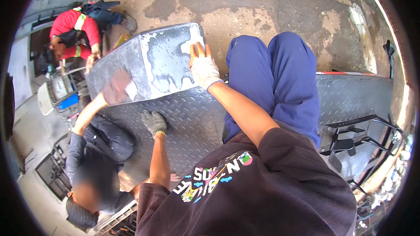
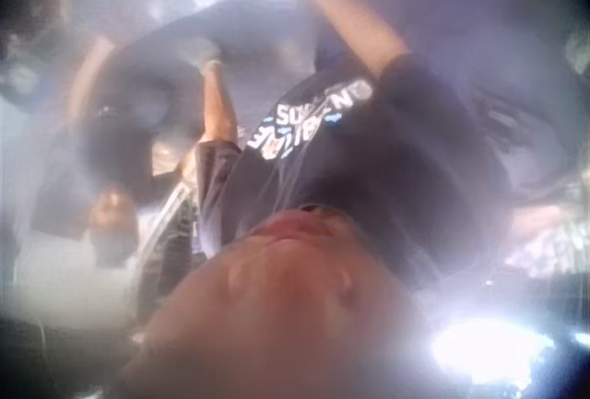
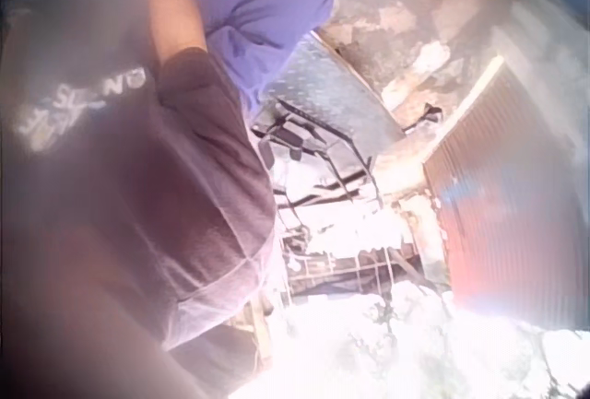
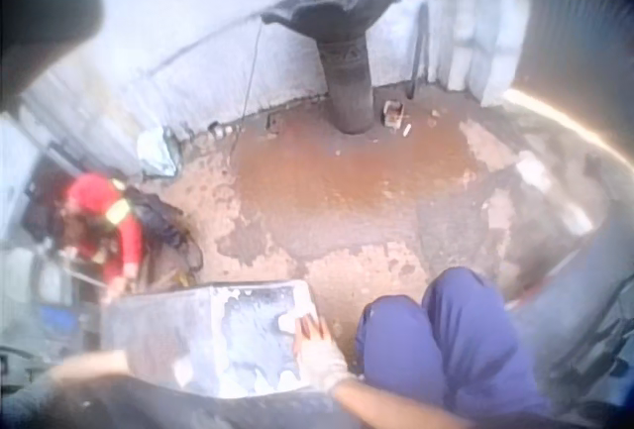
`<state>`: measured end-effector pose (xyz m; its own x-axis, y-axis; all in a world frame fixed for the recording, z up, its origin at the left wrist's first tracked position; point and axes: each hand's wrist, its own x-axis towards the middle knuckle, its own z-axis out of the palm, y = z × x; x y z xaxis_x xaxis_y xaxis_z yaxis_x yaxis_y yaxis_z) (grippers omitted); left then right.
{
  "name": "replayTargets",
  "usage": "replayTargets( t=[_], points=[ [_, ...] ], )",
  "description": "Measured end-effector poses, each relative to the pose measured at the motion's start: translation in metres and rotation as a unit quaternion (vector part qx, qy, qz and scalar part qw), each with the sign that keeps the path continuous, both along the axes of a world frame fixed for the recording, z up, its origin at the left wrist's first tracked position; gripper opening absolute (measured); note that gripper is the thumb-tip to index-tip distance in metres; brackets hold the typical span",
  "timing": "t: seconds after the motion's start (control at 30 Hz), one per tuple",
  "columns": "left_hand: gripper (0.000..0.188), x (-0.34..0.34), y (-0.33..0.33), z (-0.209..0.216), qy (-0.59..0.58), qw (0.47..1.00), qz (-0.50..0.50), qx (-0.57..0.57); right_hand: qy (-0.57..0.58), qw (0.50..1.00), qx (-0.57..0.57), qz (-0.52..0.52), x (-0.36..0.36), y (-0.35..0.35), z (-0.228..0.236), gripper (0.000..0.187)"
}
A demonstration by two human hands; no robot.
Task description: The person sits on the floor and uses a sanding block to smooth a large metal sheet. Two other people assist by sanding other sections of the same sheet.
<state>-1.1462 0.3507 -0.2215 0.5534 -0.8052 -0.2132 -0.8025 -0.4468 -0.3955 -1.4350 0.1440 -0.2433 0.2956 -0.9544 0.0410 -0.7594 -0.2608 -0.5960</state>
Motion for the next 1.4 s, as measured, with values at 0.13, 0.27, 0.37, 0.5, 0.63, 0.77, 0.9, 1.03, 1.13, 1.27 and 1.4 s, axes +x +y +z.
replayTargets(
  t=[0.13,0.27,0.37,0.5,0.63,0.77,0.9,1.03,1.13,1.27,1.4],
  points=[
    [0.057,-0.073,-0.079,0.11,0.232,0.942,0.102,0.219,-0.083,0.989,0.122,0.023,-0.027,0.023,0.008,0.062],
    [0.065,-0.126,-0.106,0.202,0.333,0.893,-0.089,0.291,-0.343,0.926,0.134,-0.082,-0.051,0.036,0.052,0.066],
    [0.07,-0.165,-0.163,0.161,0.198,0.908,-0.347,0.124,-0.648,0.656,0.368,-0.124,-0.123,0.029,0.095,0.07],
    [0.072,-0.164,-0.218,0.107,-0.005,0.901,-0.434,0.001,-0.766,0.618,0.163,-0.068,-0.21,0.02,0.142,0.076],
    [0.071,-0.187,-0.248,0.083,-0.064,0.945,-0.321,-0.018,-0.668,0.73,0.018,-0.143,-0.306,0.034,0.159,0.092],
    [0.069,-0.229,-0.223,0.057,-0.065,0.884,-0.452,0.097,-0.655,0.724,-0.004,-0.216,-0.389,0.081,0.147,0.093],
    [0.071,-0.174,-0.242,0.063,0.021,0.797,-0.597,0.09,-0.681,0.666,0.019,-0.304,-0.417,0.126,0.128,0.079],
    [0.068,-0.194,-0.272,0.086,-0.085,0.912,-0.401,0.009,-0.665,0.662,0.027,-0.345,-0.413,0.125,0.139,0.079],
    [0.073,-0.204,-0.251,0.054,-0.075,0.879,-0.471,0.006,-0.695,0.663,0.0,-0.277,-0.405,0.111,0.136,0.079],
    [0.072,-0.244,-0.239,0.05,-0.069,0.843,-0.508,0.161,-0.659,0.696,0.012,-0.283,-0.391,0.102,0.15,0.077],
    [0.069,-0.224,-0.271,0.063,-0.101,0.883,-0.442,0.12,-0.637,0.706,0.033,-0.308,-0.386,0.108,0.142,0.076]
  ],
)
